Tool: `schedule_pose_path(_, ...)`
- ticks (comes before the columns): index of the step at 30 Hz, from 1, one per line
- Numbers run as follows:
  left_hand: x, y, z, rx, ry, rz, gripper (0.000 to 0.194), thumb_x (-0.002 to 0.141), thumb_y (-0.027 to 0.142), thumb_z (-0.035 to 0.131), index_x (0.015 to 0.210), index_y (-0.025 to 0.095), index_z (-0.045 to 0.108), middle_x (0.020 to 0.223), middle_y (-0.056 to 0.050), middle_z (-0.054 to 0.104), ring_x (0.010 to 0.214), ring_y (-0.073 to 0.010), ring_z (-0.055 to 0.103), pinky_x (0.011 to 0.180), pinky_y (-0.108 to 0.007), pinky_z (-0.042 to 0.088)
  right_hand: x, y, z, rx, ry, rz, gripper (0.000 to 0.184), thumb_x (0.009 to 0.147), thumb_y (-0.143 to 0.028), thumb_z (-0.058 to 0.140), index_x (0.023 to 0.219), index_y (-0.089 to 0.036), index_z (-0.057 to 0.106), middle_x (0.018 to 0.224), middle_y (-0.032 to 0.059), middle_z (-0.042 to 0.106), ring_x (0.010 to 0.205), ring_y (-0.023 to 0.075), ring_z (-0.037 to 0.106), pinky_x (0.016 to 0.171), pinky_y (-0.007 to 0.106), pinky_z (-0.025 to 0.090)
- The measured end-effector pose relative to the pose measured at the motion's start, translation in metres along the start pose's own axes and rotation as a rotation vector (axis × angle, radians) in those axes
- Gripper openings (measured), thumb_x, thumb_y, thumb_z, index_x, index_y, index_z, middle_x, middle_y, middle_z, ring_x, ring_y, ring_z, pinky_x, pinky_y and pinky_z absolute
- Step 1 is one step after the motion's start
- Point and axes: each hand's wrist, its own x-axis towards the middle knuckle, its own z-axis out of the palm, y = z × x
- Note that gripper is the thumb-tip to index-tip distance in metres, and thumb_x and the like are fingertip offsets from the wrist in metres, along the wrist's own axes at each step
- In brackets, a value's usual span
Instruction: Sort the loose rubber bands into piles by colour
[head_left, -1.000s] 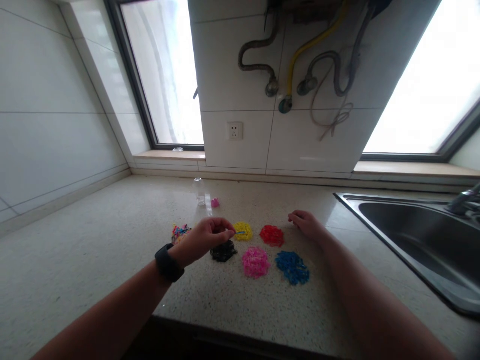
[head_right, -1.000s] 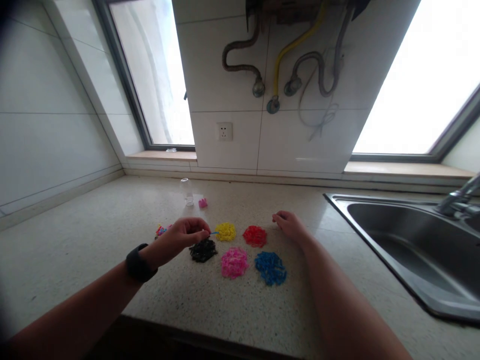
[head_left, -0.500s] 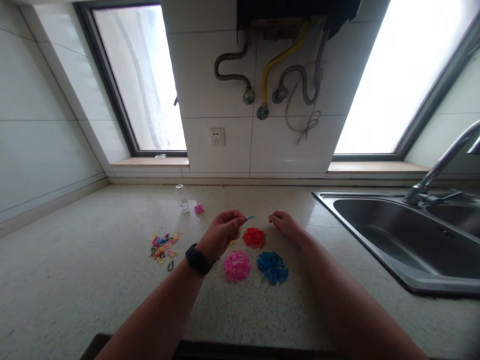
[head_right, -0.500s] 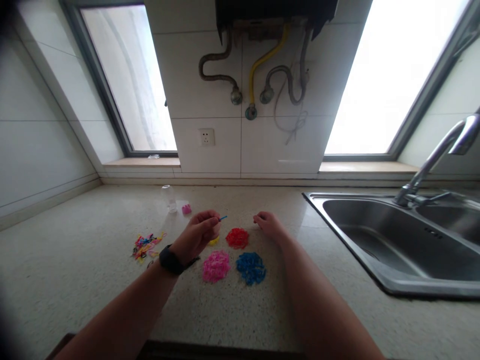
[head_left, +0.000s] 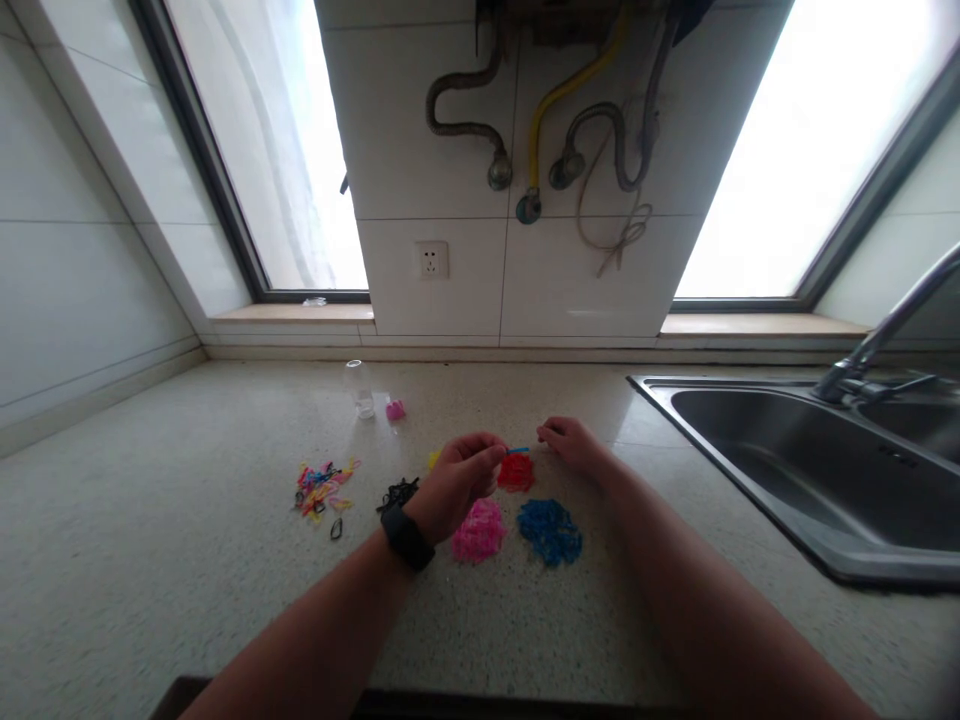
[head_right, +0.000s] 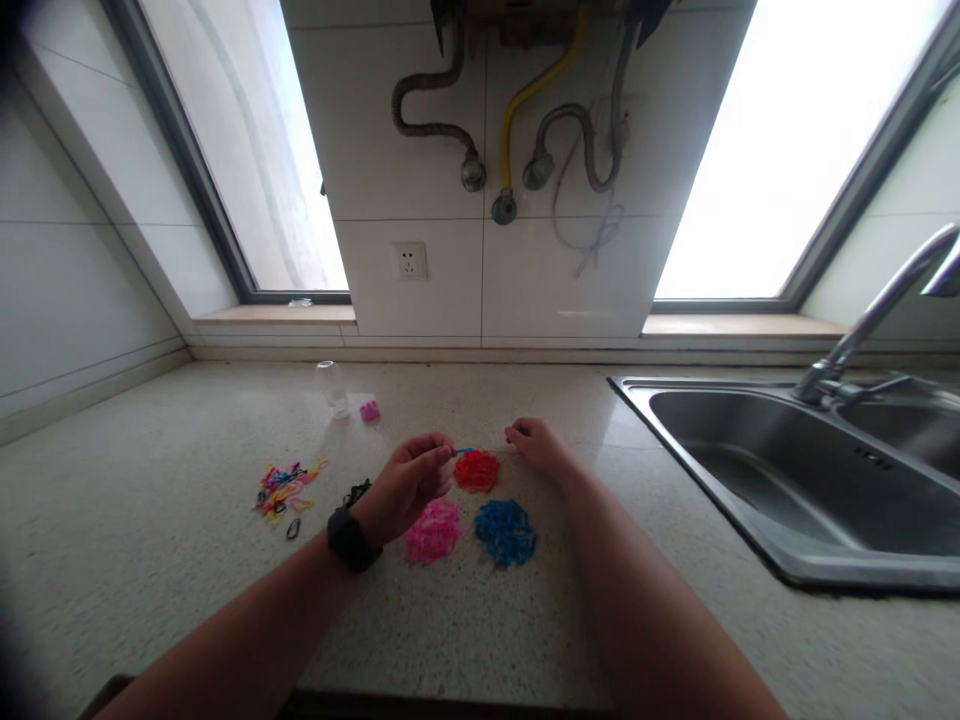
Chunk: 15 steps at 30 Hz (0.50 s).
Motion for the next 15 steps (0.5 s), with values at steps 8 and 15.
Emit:
schedule_pose_path(8,-0.007,0.003,0.006,-0.002,-0.061,0.017,0.025,0.083,0.035,0.076,0.084,0.014,0.062,0.051,0.010,0.032,0.046,-0.0037,0.023,0.047,-0.022,0.014,-0.001,0.000,-0.001,-0.018,0.006,0.005,0.037,0.084,-0.046,0.050,0.079,-0.015,0.070,0.057,-0.0008,0.054,0.056,0.0134,0.045,0.054,0.026,0.031)
schedule_pose_path(15,-0.012,0.004,0.004,0.024,-0.106,0.038,0.020,0.085,0.031,0.074,0.084,0.014,0.063,0.055,0.009,0.036,0.047,-0.0034,0.024,0.048,-0.022,0.014,-0.002,-0.003,-0.002,-0.017,0.009,0.001,0.037,0.083,-0.045,0.050,0.078,-0.015,0.070,0.057,-0.0006,0.054,0.055,0.0132,0.045,0.054,0.026,0.031)
